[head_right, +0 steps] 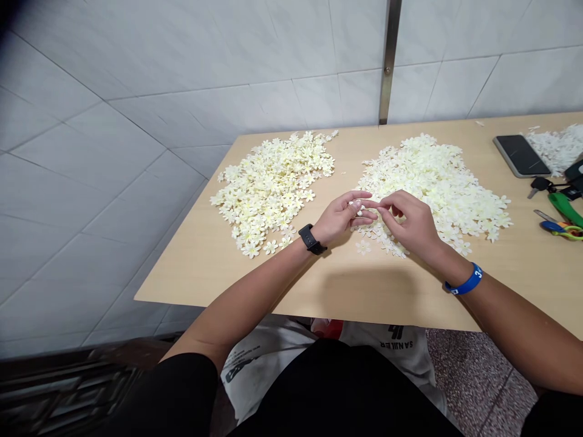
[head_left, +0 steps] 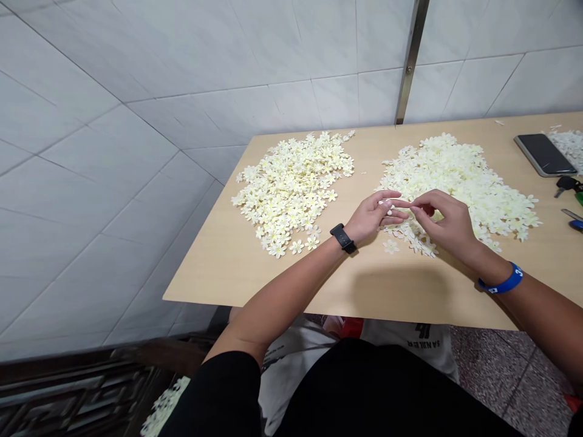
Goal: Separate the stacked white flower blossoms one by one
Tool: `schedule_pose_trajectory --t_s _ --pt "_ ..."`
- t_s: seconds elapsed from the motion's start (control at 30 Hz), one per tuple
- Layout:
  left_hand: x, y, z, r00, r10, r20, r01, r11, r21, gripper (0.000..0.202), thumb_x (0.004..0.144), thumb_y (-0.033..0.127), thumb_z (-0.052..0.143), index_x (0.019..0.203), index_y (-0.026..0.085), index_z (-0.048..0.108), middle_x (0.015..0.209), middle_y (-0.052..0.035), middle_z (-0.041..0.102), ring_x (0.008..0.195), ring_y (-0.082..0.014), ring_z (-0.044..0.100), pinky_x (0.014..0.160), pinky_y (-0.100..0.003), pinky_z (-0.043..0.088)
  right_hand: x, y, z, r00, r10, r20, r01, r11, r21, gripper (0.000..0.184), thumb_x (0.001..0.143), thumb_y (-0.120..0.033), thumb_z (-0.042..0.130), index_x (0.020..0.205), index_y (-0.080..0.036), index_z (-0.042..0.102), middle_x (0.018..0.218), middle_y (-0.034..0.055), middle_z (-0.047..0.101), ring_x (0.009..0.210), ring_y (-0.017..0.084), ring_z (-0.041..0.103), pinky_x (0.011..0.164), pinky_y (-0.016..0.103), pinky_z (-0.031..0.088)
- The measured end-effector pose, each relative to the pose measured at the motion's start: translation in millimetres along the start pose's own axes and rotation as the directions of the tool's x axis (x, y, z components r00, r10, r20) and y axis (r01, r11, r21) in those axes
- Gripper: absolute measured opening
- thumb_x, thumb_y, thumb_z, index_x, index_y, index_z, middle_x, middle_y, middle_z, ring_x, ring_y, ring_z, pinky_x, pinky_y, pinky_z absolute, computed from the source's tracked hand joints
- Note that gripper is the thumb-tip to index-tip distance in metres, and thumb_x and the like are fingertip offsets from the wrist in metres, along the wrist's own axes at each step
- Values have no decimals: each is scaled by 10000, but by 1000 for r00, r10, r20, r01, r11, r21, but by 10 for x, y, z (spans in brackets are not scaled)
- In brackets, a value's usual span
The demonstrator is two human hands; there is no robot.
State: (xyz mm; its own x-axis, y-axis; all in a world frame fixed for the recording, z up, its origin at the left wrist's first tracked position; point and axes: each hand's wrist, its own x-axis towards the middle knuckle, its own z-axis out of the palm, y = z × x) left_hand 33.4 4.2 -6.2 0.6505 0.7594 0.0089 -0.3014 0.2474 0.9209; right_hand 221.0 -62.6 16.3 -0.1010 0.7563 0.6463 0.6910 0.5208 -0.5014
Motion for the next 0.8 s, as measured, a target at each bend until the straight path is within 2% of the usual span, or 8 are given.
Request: schedule_pose_trajectory --t_s 0.13,0.33,0.5,0.8 --pt "-7 -27 14 1000 -23 2 23 1000 13 495 860 503 762 1162 142 608 1124 -150 738 947 -189 743 979 -393 580 0 -10 41 996 -72 58 72 997 9 82 946 -273 621 896 -262 685 803 49 699 704 211 637 642 372 512" --pt "-19 -38 43 1000 -1 -23 3 994 106 514 850 522 758 1147 116 646 969 -107 738 895 -189 735 897 -355 603 -30 -6 133 981 -168 93 168 986 12 97 939 -235 619 943 -252 715 880 75 725 821 240 690 730 401 561" --pt "-27 -57 82 1000 -2 -28 5 994 107 453 887 473 728 1142 109 643 963 -107 740 863 -168 727 857 -324 607 -37 -22 144 987 -131 89 130 991 19 111 943 -233 627 938 -250 737 877 79 731 807 237 694 708 392 560" --pt "-43 -46 108 998 -10 -58 18 989 146 400 903 459 711 1124 128 670 1054 -115 747 968 -192 722 887 -331 608 -54 -12 160 990 -112 80 110 993 34 145 943 -221 613 913 -250 752 883 76 751 821 237 705 721 394 568"
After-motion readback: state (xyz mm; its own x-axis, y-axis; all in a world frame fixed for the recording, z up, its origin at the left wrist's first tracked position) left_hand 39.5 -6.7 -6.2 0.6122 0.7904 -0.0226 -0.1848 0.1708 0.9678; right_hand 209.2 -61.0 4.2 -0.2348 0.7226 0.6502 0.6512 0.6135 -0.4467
